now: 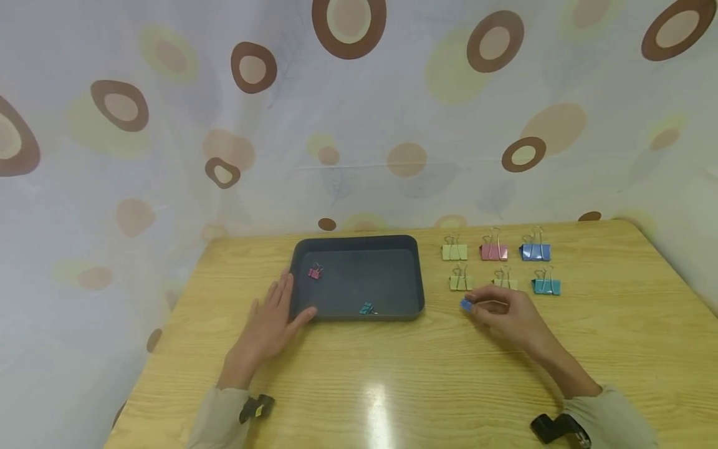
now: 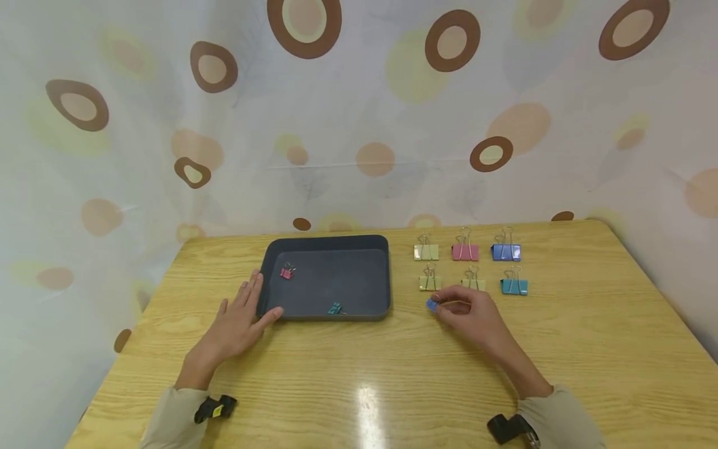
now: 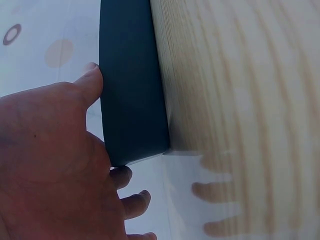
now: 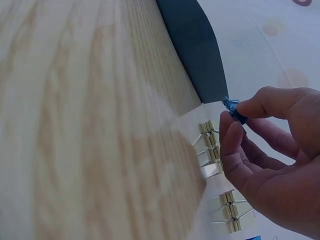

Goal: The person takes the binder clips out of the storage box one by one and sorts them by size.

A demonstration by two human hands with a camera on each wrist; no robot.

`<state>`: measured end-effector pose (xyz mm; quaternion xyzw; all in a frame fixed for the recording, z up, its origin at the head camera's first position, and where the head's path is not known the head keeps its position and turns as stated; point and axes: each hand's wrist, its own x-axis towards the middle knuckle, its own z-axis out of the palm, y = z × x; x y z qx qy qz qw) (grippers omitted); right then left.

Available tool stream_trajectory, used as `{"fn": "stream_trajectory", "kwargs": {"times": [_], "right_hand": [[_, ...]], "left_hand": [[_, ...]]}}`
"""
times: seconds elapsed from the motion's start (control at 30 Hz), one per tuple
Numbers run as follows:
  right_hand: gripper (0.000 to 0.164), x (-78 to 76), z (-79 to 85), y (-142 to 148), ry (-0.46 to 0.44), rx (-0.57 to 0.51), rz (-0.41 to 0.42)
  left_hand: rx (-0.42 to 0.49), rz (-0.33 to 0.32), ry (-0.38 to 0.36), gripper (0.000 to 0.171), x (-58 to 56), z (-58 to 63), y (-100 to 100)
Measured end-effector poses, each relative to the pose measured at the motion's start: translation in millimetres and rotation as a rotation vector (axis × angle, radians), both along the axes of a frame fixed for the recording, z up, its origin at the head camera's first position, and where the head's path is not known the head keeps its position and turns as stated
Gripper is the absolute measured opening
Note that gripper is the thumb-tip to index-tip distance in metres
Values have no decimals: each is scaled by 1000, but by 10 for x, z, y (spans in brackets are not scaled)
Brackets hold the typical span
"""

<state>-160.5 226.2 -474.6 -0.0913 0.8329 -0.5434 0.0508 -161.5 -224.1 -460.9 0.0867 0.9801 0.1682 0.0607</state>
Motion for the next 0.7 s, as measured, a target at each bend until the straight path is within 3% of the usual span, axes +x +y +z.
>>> {"fn": "stream_trajectory", "kwargs": {"times": [0.3,0.7], "right_hand": [[17,-36,-6,-15,80,134,-9],[8,-93,-4,-80,155,289,28]], "left_hand": [[6,4,7,93,19,53,13],[-3,1,-9,94,44,34,-43]]}}
